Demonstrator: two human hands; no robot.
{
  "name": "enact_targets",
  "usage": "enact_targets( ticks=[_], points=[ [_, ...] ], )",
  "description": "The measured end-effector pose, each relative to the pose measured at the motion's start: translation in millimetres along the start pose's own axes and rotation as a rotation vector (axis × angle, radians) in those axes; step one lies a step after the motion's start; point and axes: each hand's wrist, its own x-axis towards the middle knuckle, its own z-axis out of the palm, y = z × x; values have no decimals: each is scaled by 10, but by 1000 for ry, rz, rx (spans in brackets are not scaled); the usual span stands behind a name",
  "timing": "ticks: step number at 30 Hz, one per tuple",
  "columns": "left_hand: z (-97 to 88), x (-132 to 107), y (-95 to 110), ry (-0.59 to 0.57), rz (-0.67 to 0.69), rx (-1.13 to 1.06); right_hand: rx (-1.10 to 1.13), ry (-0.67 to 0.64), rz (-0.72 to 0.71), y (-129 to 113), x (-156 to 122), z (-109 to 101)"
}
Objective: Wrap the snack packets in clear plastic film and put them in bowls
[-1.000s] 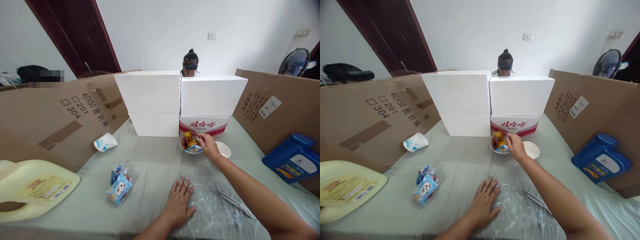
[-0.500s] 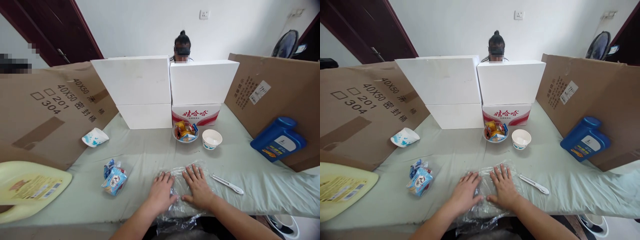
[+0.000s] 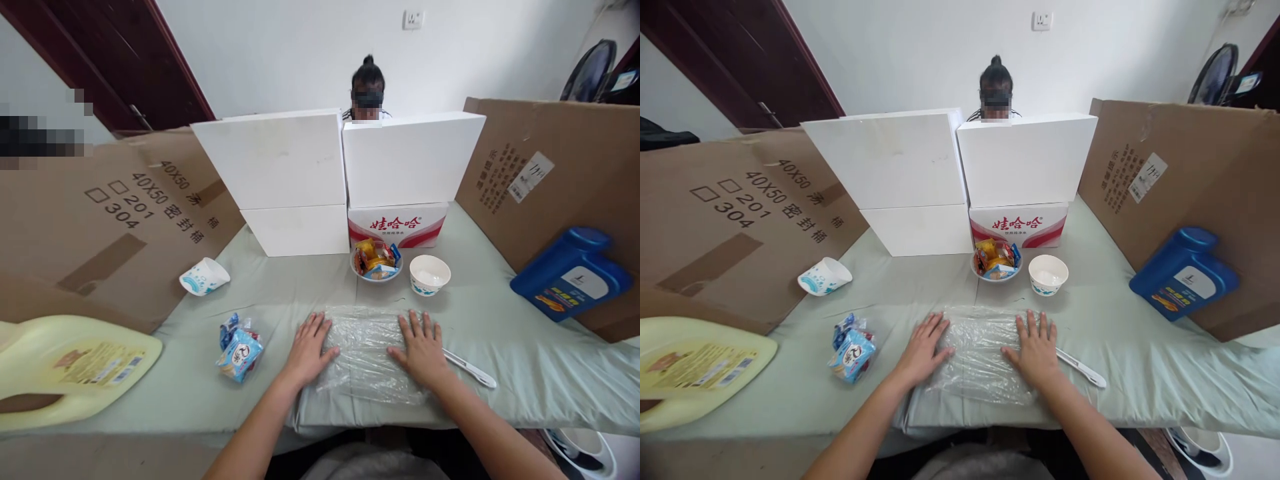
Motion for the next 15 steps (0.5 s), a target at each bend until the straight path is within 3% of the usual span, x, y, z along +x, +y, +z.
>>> enact_targets(
  ticks=[2, 4, 7, 10, 15],
  points=[
    [-77, -78, -59, 132, 30, -133, 104, 80, -84, 154, -33, -93],
    [-192, -185, -63, 188, 76, -292, 265, 94, -216, 283, -124, -225],
    [-357, -372, 27, -8, 176, -426, 409, -66, -371, 397, -337, -407],
    [-421, -527, 155, -245, 245, -391, 375, -226, -451, 415, -565, -485],
    [-381, -648, 186, -314, 262, -542, 422, -339, -432, 397, -784, -487]
  ],
)
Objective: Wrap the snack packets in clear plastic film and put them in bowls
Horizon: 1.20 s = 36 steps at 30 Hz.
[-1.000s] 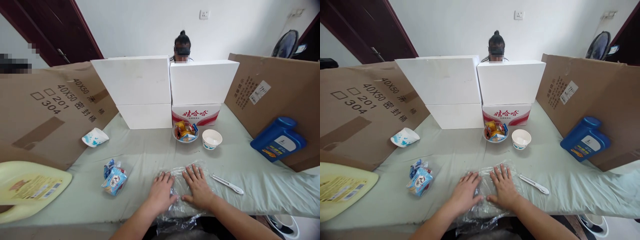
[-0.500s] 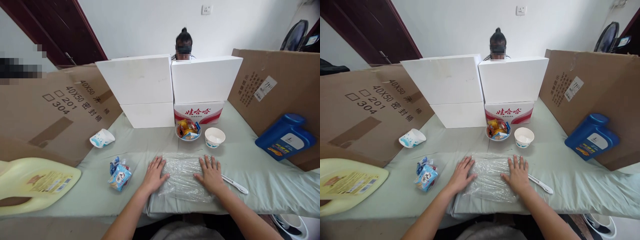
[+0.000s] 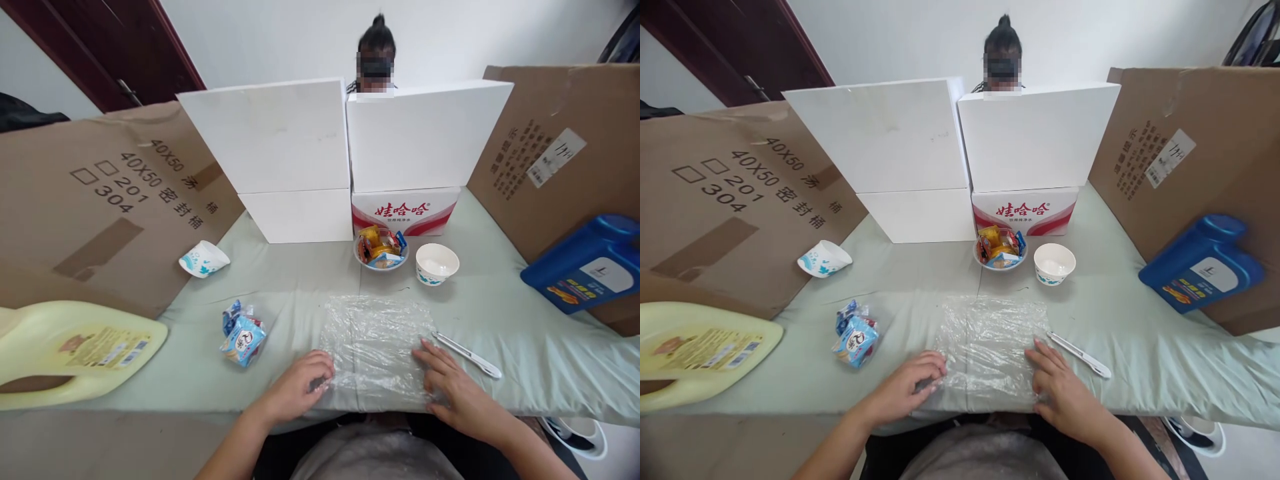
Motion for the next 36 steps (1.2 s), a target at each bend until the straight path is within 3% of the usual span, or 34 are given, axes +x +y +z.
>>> enact_targets(
  ticks=[6, 11, 15, 22, 26, 31, 36],
  points=[
    [-41, 20, -89, 129, -240, -264, 453, 113, 55, 70, 26, 29],
    [40, 284, -170, 371, -253, -424, 775, 469, 233, 125, 276, 127],
    [114, 502, -251, 578, -300, -379, 893, 682, 288, 98, 497, 177],
    [199, 643, -407, 733, -380, 118, 739, 815, 401, 197, 665, 256],
    [278, 643, -486, 755, -364, 281, 353, 820, 456, 245, 659, 279],
    [313, 626, -528, 787, -304, 345, -24, 796, 343, 263, 642, 334],
    [256, 656, -524, 820, -274, 334, -178, 744, 246, 283, 626, 360]
  ],
)
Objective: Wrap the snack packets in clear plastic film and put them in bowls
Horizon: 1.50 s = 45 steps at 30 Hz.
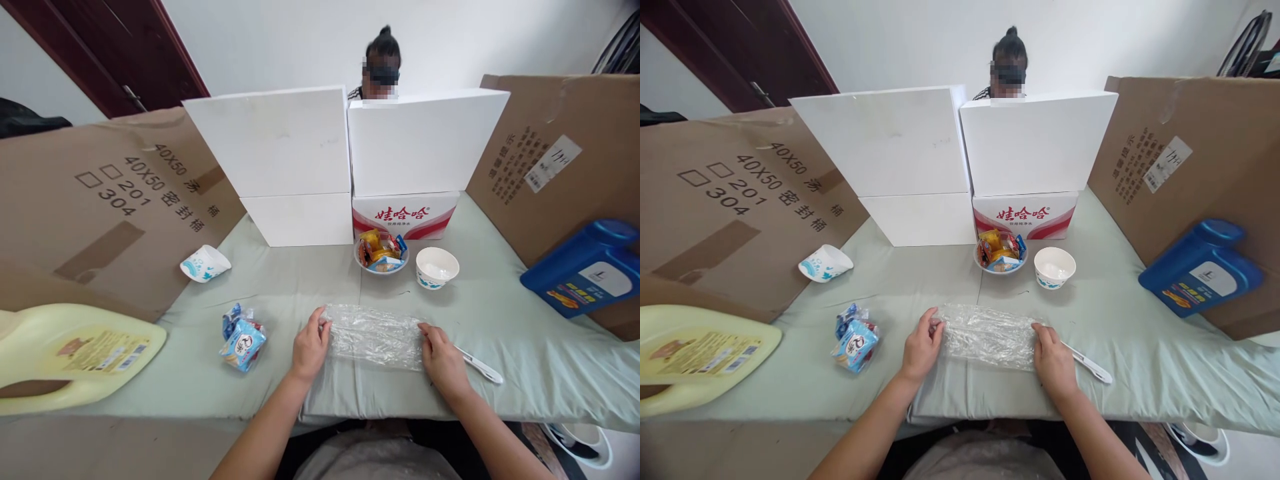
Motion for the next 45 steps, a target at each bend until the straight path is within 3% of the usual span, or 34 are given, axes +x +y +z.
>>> enact_targets(
  ticks=[5, 10, 13, 16, 18, 21, 24, 26, 29, 35, 41, 45],
  points=[
    [60, 38, -25, -89, -23, 57, -23, -4, -33, 3, 15, 4],
    [101, 29, -44, -82, 0, 112, -177, -101, -35, -9, 37, 41],
    [22, 68, 46, -16, 64, 223, -258, -176, -32, -26, 37, 46],
    [-78, 132, 240, 71, 179, 305, -287, -164, -48, -71, 37, 6],
    [-85, 163, 394, -10, 304, 269, -307, -108, -69, -130, 47, -33],
    [37, 162, 572, -273, 488, 217, -302, -47, -132, -262, 86, -47],
    [223, 112, 621, -477, 573, 235, -221, -111, -289, -399, 143, 46],
    [305, 77, 593, -543, 578, 245, -184, -207, -380, -450, 174, 147],
    [319, 57, 522, -571, 561, 255, -202, -319, -381, -427, 179, 275],
    [177, 79, 320, -569, 512, 290, -292, -246, -202, -162, 31, 302],
    [-62, 104, -77, -440, 385, 362, -274, -203, -213, 18, -95, 109],
    [-365, 19, -93, -365, 442, 242, -149, -305, -385, 28, -130, -198]
  ],
)
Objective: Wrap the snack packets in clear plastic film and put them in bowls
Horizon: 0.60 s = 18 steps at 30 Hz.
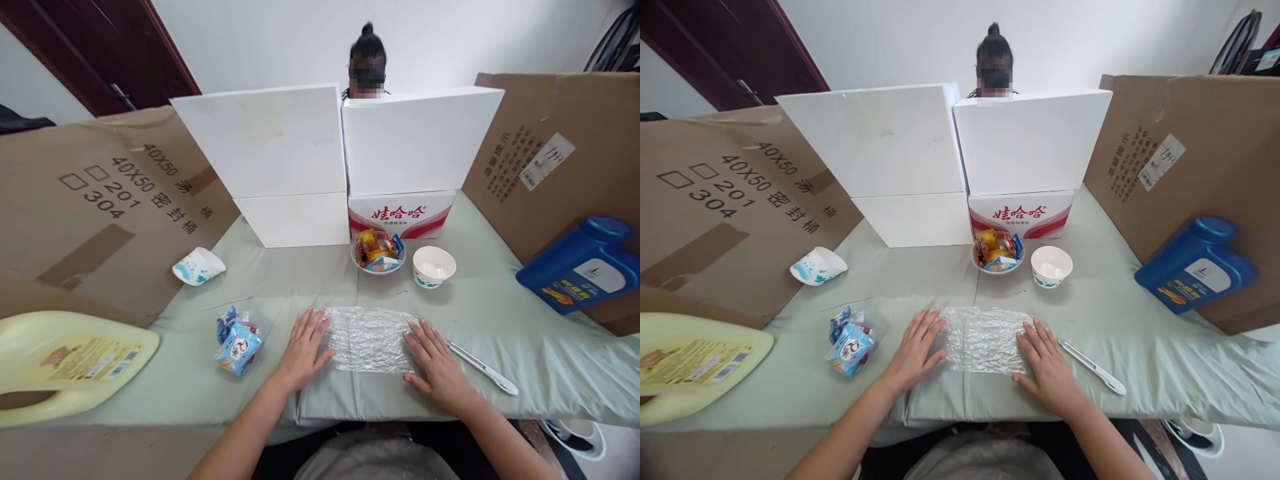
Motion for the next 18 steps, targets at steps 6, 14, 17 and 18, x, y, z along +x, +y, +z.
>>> enact_targets(
  ticks=[6, 14, 17, 18],
  points=[
    [-156, -234, 77, -53, 231, -168, 179, -69, -145, 38, -148, -228],
    [-139, -243, -63, 28, 182, -258, 242, 24, -107, 10, -110, -223],
    [-174, -155, -60, 39, 53, -319, 258, 45, -17, 23, -60, -202],
    [-170, -111, -66, 41, 8, -318, 246, 45, 32, 32, -33, -183]
  ],
)
